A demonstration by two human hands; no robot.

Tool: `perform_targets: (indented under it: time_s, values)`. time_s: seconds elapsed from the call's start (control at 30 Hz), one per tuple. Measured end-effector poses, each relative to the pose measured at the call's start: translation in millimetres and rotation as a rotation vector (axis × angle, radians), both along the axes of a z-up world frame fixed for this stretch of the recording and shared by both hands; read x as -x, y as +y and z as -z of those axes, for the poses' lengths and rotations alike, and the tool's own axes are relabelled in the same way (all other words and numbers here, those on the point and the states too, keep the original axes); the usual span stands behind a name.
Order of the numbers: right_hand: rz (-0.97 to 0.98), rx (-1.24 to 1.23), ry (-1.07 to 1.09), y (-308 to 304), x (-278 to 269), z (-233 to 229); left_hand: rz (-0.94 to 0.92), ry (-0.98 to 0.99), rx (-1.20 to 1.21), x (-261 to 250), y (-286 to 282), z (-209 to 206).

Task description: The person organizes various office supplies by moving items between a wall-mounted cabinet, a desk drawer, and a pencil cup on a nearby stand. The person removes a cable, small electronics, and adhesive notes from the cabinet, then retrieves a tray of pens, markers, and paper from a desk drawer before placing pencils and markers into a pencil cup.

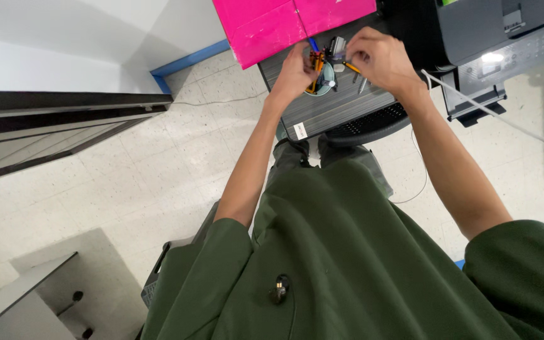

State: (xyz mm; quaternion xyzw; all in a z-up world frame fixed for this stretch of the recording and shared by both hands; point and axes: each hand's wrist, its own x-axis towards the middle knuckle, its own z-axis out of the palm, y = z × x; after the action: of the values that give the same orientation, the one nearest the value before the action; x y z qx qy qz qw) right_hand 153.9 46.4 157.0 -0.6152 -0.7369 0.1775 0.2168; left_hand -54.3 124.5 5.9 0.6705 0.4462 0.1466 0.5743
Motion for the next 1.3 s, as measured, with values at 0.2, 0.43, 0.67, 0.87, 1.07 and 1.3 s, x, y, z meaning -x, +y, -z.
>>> perform_targets:
  time_s: [0.2,0.43,0.67,0.87,1.07,1.3]
  values:
    - [0.100,0.107,0.376,2.1,-8.8,2.2,0.061,0.228,-0.361,-3.3,-10.9,-18.6]
    - [0.291,0.220,0.522,-7.2,-19.9,44.5,-0.173,0.298,-0.368,-22.0,-24.7,-6.6]
    - [0.524,0.336,0.863,-6.9,-70.5,162.1,-0.204,0.276,-0.391,-30.3,-25.5,14.9]
    - [0.564,0.265,0.896,-18.3,-85.7,196.1,-0.144,0.174,-0.357,-27.3,-16.5,18.3]
    - [0.301,0.137,0.554,-11.3,-23.7,122.1,0.010,0.054,-0.294,-20.4,0.0,18.1]
    - [0.044,0.183,0.378,6.5,0.3,104.2,0.083,0.125,-0.330,-23.1,9.1,21.6]
